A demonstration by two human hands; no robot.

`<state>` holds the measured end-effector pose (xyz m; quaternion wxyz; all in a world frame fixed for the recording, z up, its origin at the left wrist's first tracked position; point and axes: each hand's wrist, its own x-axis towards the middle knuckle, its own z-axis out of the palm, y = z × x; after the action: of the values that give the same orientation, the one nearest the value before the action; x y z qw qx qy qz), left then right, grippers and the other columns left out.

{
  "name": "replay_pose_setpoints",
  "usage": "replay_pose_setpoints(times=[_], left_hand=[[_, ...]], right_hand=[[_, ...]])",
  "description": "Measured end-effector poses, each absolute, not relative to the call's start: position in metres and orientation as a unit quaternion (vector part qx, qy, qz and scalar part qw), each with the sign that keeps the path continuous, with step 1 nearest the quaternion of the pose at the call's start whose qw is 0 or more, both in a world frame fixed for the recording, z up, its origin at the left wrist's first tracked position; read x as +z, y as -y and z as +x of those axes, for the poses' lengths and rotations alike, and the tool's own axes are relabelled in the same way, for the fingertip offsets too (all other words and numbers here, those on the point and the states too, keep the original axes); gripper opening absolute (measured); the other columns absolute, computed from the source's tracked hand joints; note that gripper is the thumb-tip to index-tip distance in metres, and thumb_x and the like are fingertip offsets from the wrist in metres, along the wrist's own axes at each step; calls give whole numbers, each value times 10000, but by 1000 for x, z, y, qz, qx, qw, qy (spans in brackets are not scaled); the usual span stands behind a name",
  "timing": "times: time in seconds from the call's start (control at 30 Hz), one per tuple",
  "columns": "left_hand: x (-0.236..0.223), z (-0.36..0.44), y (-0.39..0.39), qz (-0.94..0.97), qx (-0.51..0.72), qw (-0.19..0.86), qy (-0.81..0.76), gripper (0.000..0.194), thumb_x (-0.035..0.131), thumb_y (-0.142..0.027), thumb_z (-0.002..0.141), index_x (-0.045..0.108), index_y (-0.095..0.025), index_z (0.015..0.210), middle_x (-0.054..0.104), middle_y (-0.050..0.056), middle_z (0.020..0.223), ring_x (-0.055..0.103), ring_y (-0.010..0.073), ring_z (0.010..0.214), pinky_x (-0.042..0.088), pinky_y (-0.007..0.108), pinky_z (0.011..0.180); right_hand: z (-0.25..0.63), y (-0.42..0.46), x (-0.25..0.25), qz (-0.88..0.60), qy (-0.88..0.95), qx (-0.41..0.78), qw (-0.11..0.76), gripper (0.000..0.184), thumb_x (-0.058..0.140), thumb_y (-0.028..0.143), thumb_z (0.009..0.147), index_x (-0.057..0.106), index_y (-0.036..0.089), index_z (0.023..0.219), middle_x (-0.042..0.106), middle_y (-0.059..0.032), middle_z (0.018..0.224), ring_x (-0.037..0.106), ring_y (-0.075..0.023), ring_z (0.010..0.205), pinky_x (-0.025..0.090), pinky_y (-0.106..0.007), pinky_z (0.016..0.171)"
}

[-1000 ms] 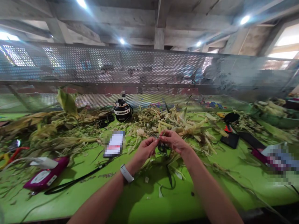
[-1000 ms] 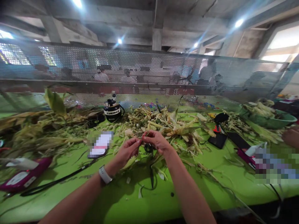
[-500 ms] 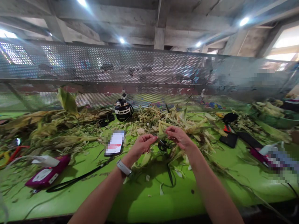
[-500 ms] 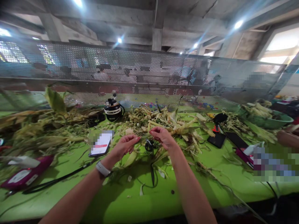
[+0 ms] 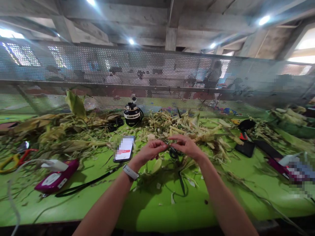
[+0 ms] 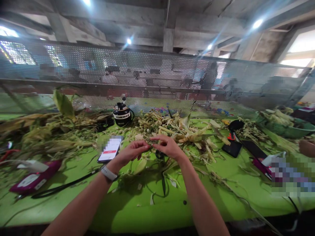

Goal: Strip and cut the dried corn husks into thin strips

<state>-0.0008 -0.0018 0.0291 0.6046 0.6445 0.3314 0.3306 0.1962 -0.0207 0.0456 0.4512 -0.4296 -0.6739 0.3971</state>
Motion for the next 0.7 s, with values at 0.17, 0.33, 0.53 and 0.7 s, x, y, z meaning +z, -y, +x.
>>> replay_pose_setpoints(times=[0.17, 0.33, 0.53, 0.7], left_hand=[[32, -7, -4, 666, 324, 581, -336, 357, 691, -487, 655, 569, -152, 674, 456, -72, 504, 382, 31, 392, 271, 160, 380], [34, -18, -14, 694, 304, 539, -368, 370, 728, -455, 624, 527, -151, 557, 517, -38, 432, 433, 56, 379, 316, 176, 400], [36, -29, -22, 679, 322, 552, -361, 314, 741, -437, 609, 636, -144, 654, 638, 16, 546, 556, 102, 495, 429, 215, 505], [32, -34, -28, 668, 347, 549, -363, 295, 739, -418, 613, 655, -143, 679, 661, 23, 588, 575, 102, 538, 456, 226, 576]], right_hand=[[201, 18, 46, -463, 693, 374, 407, 258, 672, 418, 680, 689, 161, 672, 566, 17, 574, 454, -105, 564, 340, -223, 542], [216, 16, 50, -510, 693, 339, 381, 305, 710, 438, 626, 612, 158, 554, 471, 39, 496, 371, -90, 505, 260, -219, 492], [227, 10, 45, -525, 693, 316, 379, 320, 689, 449, 646, 596, 155, 564, 458, 43, 499, 368, -90, 498, 255, -227, 500], [231, 7, 41, -520, 695, 322, 379, 298, 660, 440, 660, 629, 149, 604, 504, 34, 520, 395, -96, 517, 282, -224, 514]])
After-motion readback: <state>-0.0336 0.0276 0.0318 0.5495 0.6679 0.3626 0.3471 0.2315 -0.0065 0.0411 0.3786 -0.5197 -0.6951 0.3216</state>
